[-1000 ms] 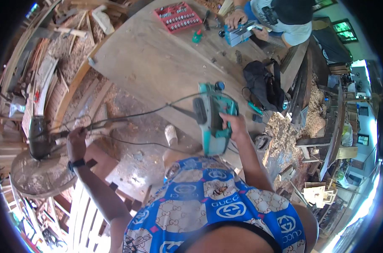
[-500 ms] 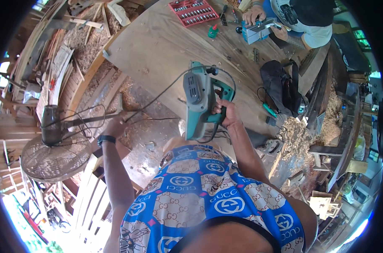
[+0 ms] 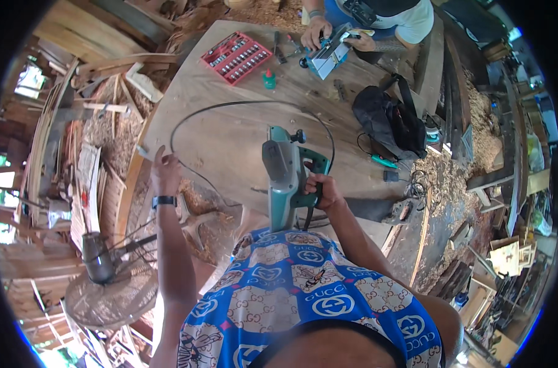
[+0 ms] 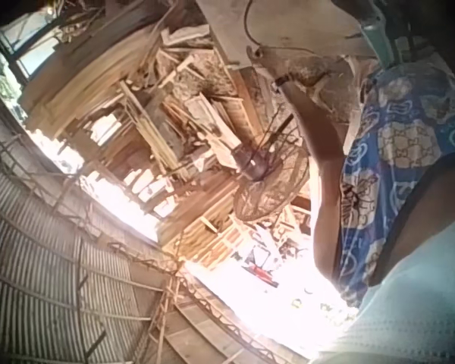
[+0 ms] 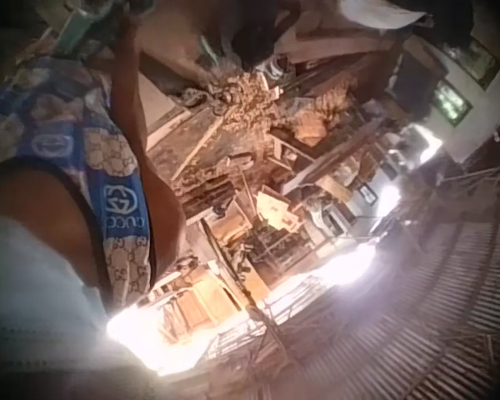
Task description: The person manipulates an electric planer on a table, loosening and tightening parts using a screwdriver and a wrench-like tool while another person works nearby.
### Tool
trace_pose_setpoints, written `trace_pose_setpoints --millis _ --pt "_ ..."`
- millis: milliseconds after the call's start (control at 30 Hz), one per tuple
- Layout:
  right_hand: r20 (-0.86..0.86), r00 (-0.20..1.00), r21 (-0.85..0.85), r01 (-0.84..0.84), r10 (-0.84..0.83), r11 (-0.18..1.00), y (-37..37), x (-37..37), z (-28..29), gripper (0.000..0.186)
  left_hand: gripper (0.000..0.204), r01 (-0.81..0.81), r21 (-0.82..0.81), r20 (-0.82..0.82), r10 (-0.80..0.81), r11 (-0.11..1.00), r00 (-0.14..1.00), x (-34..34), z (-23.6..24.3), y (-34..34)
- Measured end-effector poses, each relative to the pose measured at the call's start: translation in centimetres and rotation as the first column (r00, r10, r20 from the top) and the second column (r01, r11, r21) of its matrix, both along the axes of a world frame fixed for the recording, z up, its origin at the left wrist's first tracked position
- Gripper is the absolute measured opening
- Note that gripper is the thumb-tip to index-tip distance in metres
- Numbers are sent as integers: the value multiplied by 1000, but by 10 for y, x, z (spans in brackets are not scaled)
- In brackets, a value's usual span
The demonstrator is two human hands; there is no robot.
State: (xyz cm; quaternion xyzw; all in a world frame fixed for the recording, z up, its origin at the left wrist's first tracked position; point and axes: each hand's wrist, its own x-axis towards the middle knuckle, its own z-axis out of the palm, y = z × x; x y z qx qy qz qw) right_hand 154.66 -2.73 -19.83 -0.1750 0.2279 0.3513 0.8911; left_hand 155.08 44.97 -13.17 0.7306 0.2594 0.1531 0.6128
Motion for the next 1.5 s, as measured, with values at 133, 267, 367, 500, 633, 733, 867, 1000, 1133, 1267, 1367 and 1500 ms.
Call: trace_pose_setpoints --millis 133,267,367,500,633,733,867,1000,1133,1267,1367,1500 --pt "21 976 214 208 -217 954 23 -1 -13 33 42 350 317 -244 -281 881 928 76 -47 -41" --pt "-72 893 246 447 -444 860 74 -14 -22 38 58 492 -502 -489 -702 712 518 84 -91 -77" --pt "-44 833 324 535 -552 781 108 -26 -37 38 85 277 -847 -347 -867 453 358 72 -106 -87" --pt "-92 781 262 618 -618 742 156 -30 -28 13 88 191 -957 -166 -951 220 262 63 -144 -80" --pt "-143 761 217 648 -633 730 194 -21 -19 37 88 236 -947 -179 -968 218 177 73 -146 -73" --pt "-117 753 218 656 -648 723 208 -14 -19 36 88 59 -996 -55 -966 72 253 79 -159 -60" --pt "-175 706 338 698 -686 632 223 -8 -35 17 81 -37 -997 51 -925 -70 377 99 -159 -70" --pt "-214 705 400 695 -677 597 238 2 -32 23 79 -13 -994 87 -853 -109 515 102 -160 -65" --pt "-335 643 344 764 -689 546 248 11 -34 40 77 27 -995 95 -800 -98 592 110 -153 -54" --pt "-323 674 414 732 -664 541 249 13 -52 40 77 59 -996 93 -801 -72 592 116 -143 -34" --pt "-413 698 503 711 -585 492 252 18 -46 31 77 127 -989 135 -797 -74 588 117 -122 -22" --pt "-198 840 350 541 -505 764 242 12 -80 17 73 197 -980 122 -834 -16 539 130 -97 -17"
